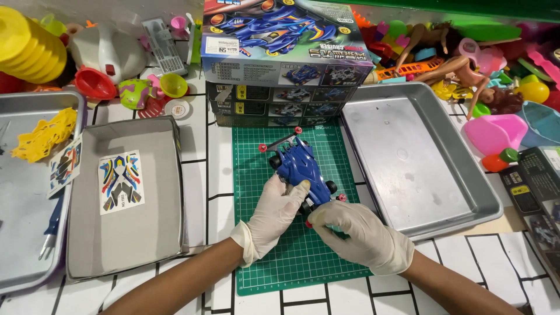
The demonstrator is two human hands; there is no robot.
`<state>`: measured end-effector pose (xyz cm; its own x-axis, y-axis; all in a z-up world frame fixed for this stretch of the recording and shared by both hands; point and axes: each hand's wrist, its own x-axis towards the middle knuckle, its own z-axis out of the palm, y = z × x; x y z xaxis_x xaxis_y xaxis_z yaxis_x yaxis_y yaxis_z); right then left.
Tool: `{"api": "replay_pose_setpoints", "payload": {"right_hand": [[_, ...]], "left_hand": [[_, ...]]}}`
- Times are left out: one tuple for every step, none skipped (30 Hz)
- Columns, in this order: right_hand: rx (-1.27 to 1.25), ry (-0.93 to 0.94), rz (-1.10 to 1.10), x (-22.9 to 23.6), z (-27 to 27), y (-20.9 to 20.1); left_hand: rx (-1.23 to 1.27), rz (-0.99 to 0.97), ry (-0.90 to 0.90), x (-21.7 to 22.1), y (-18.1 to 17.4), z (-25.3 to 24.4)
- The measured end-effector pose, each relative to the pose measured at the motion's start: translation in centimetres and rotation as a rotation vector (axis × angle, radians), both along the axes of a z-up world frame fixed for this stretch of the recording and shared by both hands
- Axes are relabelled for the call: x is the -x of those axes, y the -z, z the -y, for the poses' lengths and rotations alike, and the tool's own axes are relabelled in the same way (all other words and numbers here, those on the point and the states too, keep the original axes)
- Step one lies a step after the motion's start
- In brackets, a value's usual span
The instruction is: The person assembles a blue toy car on a green cutting mat. They attach the blue body shell to the black chassis, then install red wheels onto the axles. Finally, they use a blue screwdriver to tighten the screws securing the wheels in place.
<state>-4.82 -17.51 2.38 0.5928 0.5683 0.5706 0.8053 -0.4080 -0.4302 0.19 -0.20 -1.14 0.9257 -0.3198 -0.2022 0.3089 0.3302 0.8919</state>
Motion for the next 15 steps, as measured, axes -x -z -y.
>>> {"api": "replay_pose_setpoints", "payload": {"right_hand": [[0.001,0.0,0.001,-0.02,-0.02,0.01],[-0.012,-0.007,-0.009,-0.04,-0.03,0.01],[-0.024,-0.015,-0.019,-0.08,-0.04,0.01],[-0.024,-0.014,-0.017,-0.06,-0.09,-0.06],[-0.029,-0.019,-0.031,-0.04,-0.14,-0.12],[-0.034,-0.023,-0.044,-0.02,-0.19,-0.18],[-0.034,-0.023,-0.044,-0.04,-0.2,-0.23],[-0.036,-0.039,-0.066,-0.05,-0.21,-0.28],[-0.037,-0.056,-0.088,-0.07,-0.21,-0.33],[-0.037,-0.056,-0.087,-0.07,-0.09,-0.24],[-0.03,-0.06,-0.106,-0.07,0.01,-0.12],[-0.022,-0.064,-0.124,-0.08,0.1,-0.01],[-0.022,-0.063,-0.124,-0.1,0.02,-0.16],[-0.02,-0.066,-0.114,-0.12,-0.05,-0.31],[-0.017,-0.068,-0.104,-0.14,-0.13,-0.47]], "left_hand": [[0.001,0.001,0.0,0.0,0.03,-0.05],[0.016,0.019,0.013,0.01,0.05,-0.09],[0.031,0.038,0.025,0.0,0.06,-0.14],[0.031,0.04,0.025,0.02,-0.08,-0.17],[0.015,0.027,0.027,0.06,-0.21,-0.2],[0.0,0.014,0.028,0.09,-0.34,-0.24],[0.0,0.014,0.029,0.13,-0.49,-0.26],[-0.008,0.007,0.03,0.16,-0.65,-0.28],[-0.016,0.0,0.031,0.2,-0.81,-0.3],[-0.016,0.001,0.032,0.13,-0.71,-0.22],[-0.038,0.0,0.032,0.08,-0.61,-0.17],[-0.06,-0.001,0.031,0.02,-0.5,-0.12],[-0.06,-0.001,0.031,0.03,-0.43,-0.12],[-0.066,0.003,0.032,0.03,-0.37,-0.12],[-0.072,0.008,0.033,0.03,-0.32,-0.12]]}}
